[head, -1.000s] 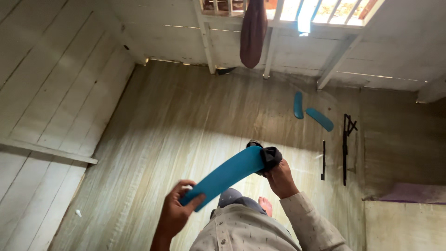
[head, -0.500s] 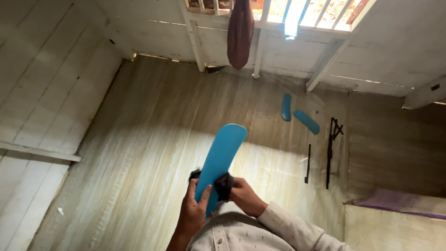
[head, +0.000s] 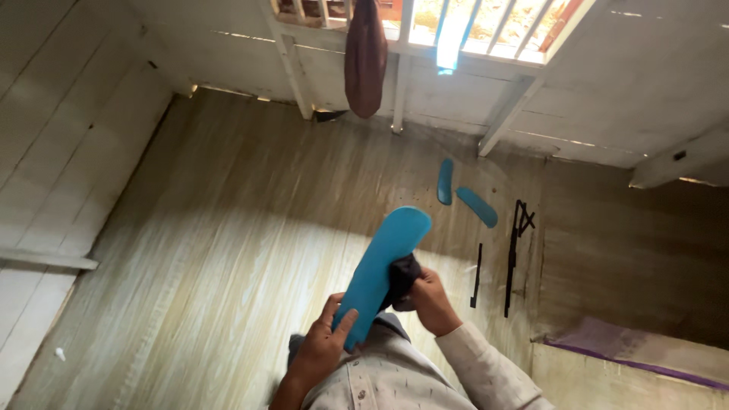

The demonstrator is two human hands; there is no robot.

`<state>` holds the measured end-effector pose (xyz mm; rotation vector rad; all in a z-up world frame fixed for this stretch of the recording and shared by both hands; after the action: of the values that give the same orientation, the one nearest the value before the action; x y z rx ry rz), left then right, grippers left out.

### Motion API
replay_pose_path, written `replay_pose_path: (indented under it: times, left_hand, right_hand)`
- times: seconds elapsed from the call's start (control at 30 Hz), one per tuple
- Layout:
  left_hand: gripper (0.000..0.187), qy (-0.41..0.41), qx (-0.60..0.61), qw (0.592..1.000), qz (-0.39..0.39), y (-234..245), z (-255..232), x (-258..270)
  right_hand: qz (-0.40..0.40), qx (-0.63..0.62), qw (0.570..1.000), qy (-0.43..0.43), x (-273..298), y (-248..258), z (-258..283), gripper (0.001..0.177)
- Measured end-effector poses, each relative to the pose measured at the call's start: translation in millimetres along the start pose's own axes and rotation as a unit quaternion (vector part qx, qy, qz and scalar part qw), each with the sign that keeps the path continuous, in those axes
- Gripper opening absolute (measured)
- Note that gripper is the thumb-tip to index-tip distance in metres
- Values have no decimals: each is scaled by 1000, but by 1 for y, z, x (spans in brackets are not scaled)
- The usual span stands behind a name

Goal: The person wipes several blue plastic parts with a dark cloth, handling them one at a time. The person places some parts on a window sill and continues wiping others on the floor.

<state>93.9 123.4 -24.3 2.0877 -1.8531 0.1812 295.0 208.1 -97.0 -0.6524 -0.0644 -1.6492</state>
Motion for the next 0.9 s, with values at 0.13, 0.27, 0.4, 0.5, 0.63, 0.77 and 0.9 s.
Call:
replay_pose_path:
  times: [0.13,0.27,0.4,0.5,0.63,0.77,0.9]
  left_hand:
    - [38,42,-15,997,62,-26,-5,-15]
    - [28,15,17,996,83,-47,-14,-49]
    - [19,-8,109,987,115,-77,-22,-94]
    - [16,-25,166,978,126,-107,-35,-136]
    - [13,-60,160,982,75,-142,-68,-208]
    - [10,-125,112,986,20,-171,-118,-281]
    - [10,-155,75,985,28,-206,-165,-354]
  right_hand:
    - [18,-79,992,99,-11,21,40,17]
    - [-11,-56,982,181,-22,40,64,18]
    - [-54,-13,976,211,-29,60,82,13]
    - [-84,-1,976,200,-37,78,100,15]
    - [-125,-29,975,181,-50,108,125,17]
    - [-191,-86,968,139,-75,156,139,23]
    - [-263,-152,934,188,-92,214,149,14]
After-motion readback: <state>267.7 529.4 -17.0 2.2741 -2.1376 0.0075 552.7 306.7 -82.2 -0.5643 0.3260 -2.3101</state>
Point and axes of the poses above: each hand's wrist, its own x-axis away from the middle knuckle, its own y-axis out of the back of the hand, z = x × y, the point moved 8 cm from there along -x, towards the middle knuckle, and after that the axes turned 15 degrees about -z, right-handed, at the moved point
